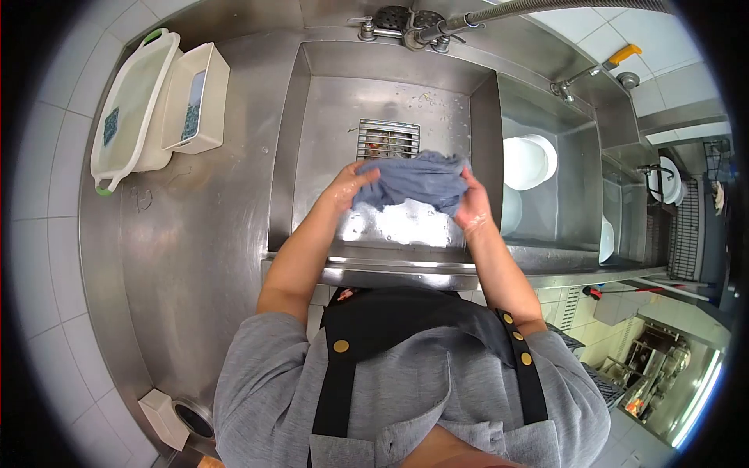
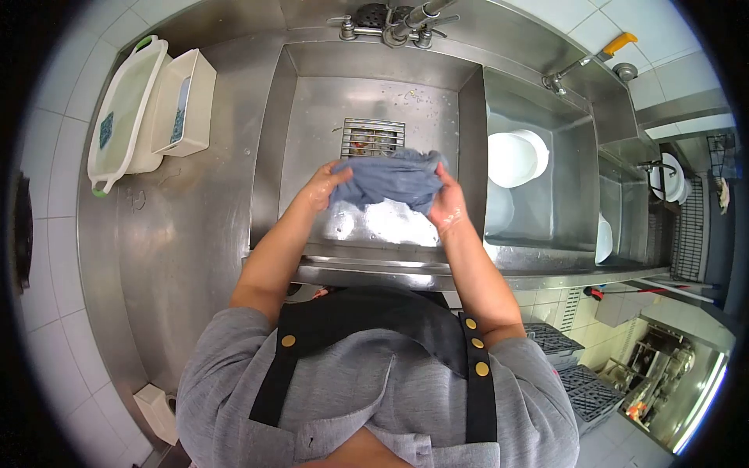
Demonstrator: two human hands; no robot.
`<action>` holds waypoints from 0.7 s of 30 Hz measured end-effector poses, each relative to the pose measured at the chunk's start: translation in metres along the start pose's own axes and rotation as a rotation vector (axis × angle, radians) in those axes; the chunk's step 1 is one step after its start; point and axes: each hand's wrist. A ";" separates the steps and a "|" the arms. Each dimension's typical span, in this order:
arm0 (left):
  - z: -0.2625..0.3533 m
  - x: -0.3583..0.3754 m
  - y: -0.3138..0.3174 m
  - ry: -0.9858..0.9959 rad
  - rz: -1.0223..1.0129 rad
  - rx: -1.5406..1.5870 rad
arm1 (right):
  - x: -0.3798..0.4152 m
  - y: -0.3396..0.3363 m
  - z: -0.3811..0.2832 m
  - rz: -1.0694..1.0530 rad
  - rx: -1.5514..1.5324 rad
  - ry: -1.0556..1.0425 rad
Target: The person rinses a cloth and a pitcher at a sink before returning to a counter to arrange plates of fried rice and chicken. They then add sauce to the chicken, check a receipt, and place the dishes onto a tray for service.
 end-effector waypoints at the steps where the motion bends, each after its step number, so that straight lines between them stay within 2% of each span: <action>1: 0.004 -0.003 0.012 0.067 -0.116 0.266 | -0.003 -0.005 0.013 0.063 -0.015 -0.003; 2: 0.000 -0.012 0.025 0.070 -0.113 0.264 | -0.009 -0.010 0.027 0.125 -0.029 -0.008; 3: -0.007 -0.023 0.040 0.118 -0.028 0.376 | -0.022 -0.020 0.039 0.148 0.040 0.129; 4: -0.013 -0.033 0.055 0.164 0.058 0.489 | -0.037 -0.027 0.056 0.280 0.053 0.116; 6: -0.027 -0.038 0.094 0.314 0.412 0.105 | -0.076 -0.060 0.092 0.399 0.103 0.023; 7: -0.028 -0.033 0.111 0.403 0.510 -0.104 | -0.080 -0.059 0.093 0.400 0.100 0.025; 10: -0.051 -0.055 0.102 0.642 0.824 -0.594 | -0.084 -0.056 0.092 0.399 0.151 0.126; 13: -0.034 -0.067 0.082 0.590 0.792 -0.486 | -0.083 -0.044 0.096 0.399 0.189 0.197; 15: -0.032 -0.071 0.064 0.531 0.779 -0.503 | -0.085 -0.033 0.108 0.591 0.406 0.254; 16: -0.032 -0.074 0.059 0.476 0.763 -0.520 | -0.084 -0.034 0.104 0.589 0.409 0.254; 17: -0.030 -0.061 0.070 0.420 0.794 -0.821 | -0.086 -0.047 0.099 0.355 0.199 0.234; 18: -0.017 -0.030 0.106 0.352 0.726 -0.874 | -0.089 -0.062 0.101 0.118 -0.010 0.212; 19: -0.023 -0.018 0.116 0.392 0.691 -0.954 | -0.094 -0.085 0.115 -0.514 -0.279 -0.050; 20: -0.026 -0.013 0.120 0.431 0.655 -1.034 | -0.095 -0.084 0.111 -0.515 -0.281 -0.049; 21: -0.027 -0.019 0.112 0.431 0.656 -1.034 | -0.092 -0.075 0.099 -0.216 -0.079 0.134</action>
Point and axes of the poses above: each hand's wrist, its own x-axis away from the middle knuckle, its own y-axis out of the palm, z = x × y, and after that the axes turned 6 degrees about -y, right-handed
